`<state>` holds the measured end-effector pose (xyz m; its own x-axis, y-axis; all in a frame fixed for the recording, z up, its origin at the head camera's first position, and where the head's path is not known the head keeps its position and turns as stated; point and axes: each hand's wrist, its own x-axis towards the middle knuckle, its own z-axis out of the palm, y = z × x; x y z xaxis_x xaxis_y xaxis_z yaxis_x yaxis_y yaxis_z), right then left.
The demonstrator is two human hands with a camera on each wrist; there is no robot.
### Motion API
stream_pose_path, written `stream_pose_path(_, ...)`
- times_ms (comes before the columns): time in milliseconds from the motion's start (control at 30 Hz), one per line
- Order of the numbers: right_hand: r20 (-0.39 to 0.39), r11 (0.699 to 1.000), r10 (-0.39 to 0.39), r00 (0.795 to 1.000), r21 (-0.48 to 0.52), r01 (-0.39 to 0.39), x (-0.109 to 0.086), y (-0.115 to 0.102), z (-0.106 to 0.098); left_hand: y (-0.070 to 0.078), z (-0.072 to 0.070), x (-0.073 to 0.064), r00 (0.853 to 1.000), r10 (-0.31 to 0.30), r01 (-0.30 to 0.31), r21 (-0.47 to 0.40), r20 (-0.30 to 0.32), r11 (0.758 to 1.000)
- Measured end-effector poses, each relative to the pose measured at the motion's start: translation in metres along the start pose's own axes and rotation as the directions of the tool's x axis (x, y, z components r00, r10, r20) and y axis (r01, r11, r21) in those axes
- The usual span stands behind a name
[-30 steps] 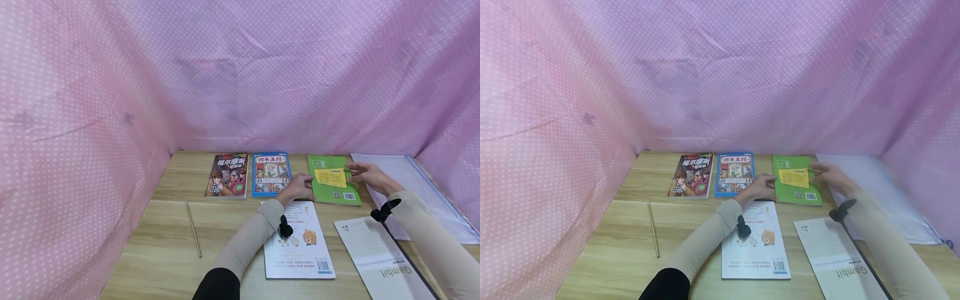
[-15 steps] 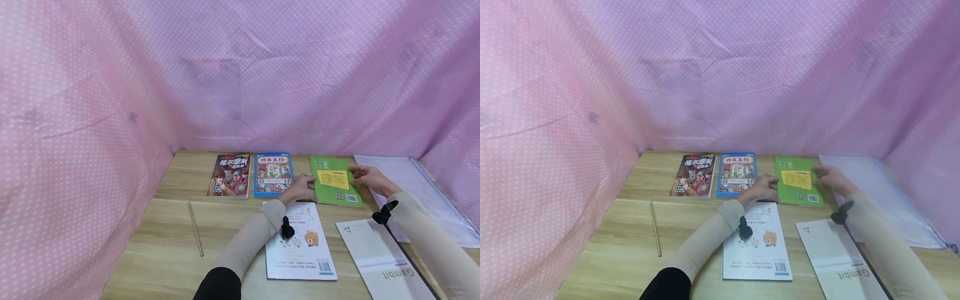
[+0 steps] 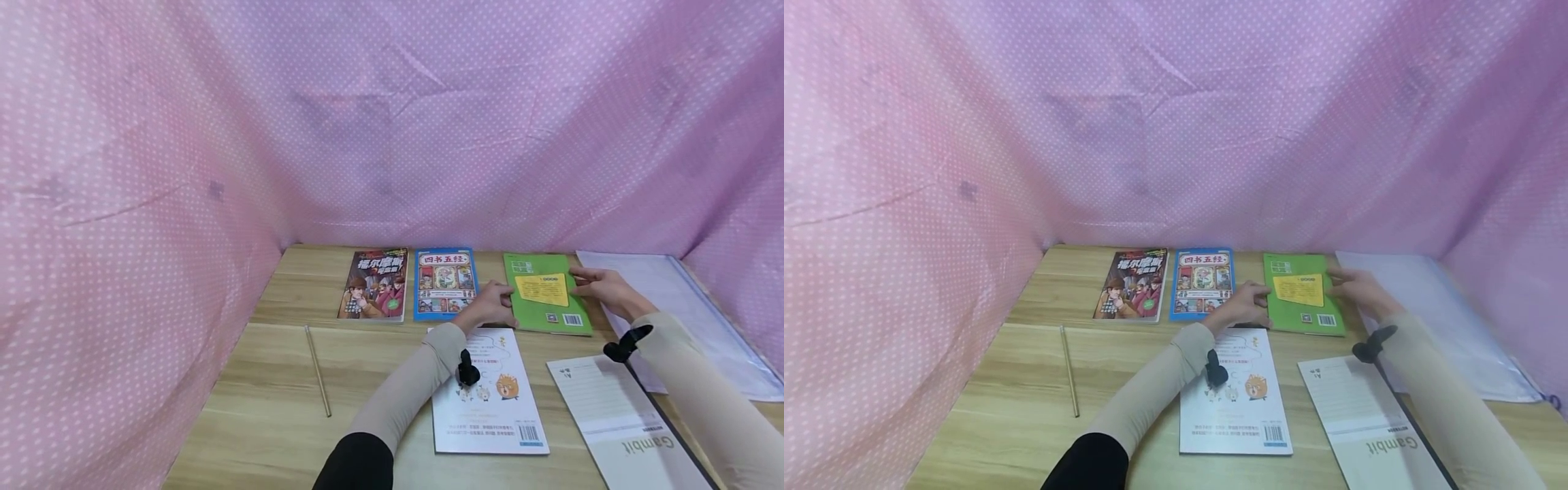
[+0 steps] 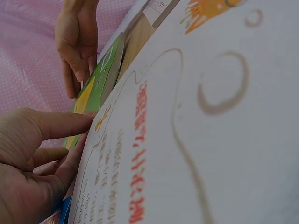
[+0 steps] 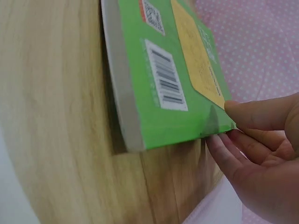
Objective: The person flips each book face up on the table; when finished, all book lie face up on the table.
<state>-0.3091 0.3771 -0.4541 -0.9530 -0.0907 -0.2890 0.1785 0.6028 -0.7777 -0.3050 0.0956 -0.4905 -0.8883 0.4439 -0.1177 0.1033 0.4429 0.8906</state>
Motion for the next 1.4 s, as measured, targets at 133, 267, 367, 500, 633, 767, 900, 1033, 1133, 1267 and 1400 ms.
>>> stream_pose_path(133, -0.013, 0.999, -0.006, 1.000, -0.036, 0.005, -0.005, -0.004, -0.003, 0.000, 0.000, -0.001, 1.000, 0.006, -0.006, -0.010, 0.009, 1.000)
stream_pose_path(267, -0.012, 0.999, -0.014, 1.000, -0.045, 0.013, -0.011, -0.008, -0.010, 0.001, 0.000, -0.002, 1.000, 0.008, -0.008, -0.009, 0.020, 1.000)
stream_pose_path(367, -0.007, 0.999, -0.020, 1.000, -0.039, 0.019, -0.013, -0.013, -0.016, 0.001, -0.001, -0.002, 1.000, -0.002, 0.002, -0.010, 0.017, 1.000)
stream_pose_path(500, -0.015, 0.998, -0.038, 0.999, -0.046, 0.037, -0.012, -0.018, -0.020, 0.002, 0.000, 0.000, 1.000, -0.027, 0.027, -0.023, 0.015, 0.999)
stream_pose_path(633, -0.007, 0.998, -0.051, 0.999, -0.023, 0.051, -0.013, -0.026, -0.022, 0.002, 0.000, 0.001, 0.999, -0.042, 0.043, -0.065, 0.024, 0.997)
stream_pose_path(767, 0.010, 0.996, -0.084, 0.996, -0.005, 0.084, -0.016, -0.037, -0.024, 0.004, -0.001, 0.000, 0.999, -0.032, 0.036, -0.088, 0.041, 0.995)
stream_pose_path(900, 0.016, 0.989, -0.143, 0.990, 0.049, 0.142, -0.019, -0.046, -0.024, 0.006, -0.001, -0.001, 0.998, -0.024, 0.028, -0.086, 0.052, 0.996)
stream_pose_path(1033, 0.020, 0.981, -0.176, 0.984, 0.090, 0.173, -0.018, -0.054, -0.021, 0.006, -0.003, 0.000, 0.998, -0.024, 0.030, -0.105, 0.056, 0.994)
stream_pose_path(1133, 0.018, 0.976, -0.189, 0.982, 0.110, 0.186, -0.016, -0.056, -0.020, 0.006, -0.004, 0.001, 0.998, -0.027, 0.034, -0.127, 0.058, 0.991)
stream_pose_path(1267, 0.015, 0.960, -0.217, 0.976, 0.185, 0.211, -0.015, -0.060, -0.016, 0.005, -0.004, 0.002, 0.996, -0.035, 0.048, -0.178, 0.076, 0.983)
stream_pose_path(1400, 0.020, 0.937, -0.254, 0.967, 0.254, 0.241, -0.016, -0.067, -0.010, 0.002, -0.005, 0.003, 0.995, -0.016, 0.039, -0.232, 0.101, 0.972)
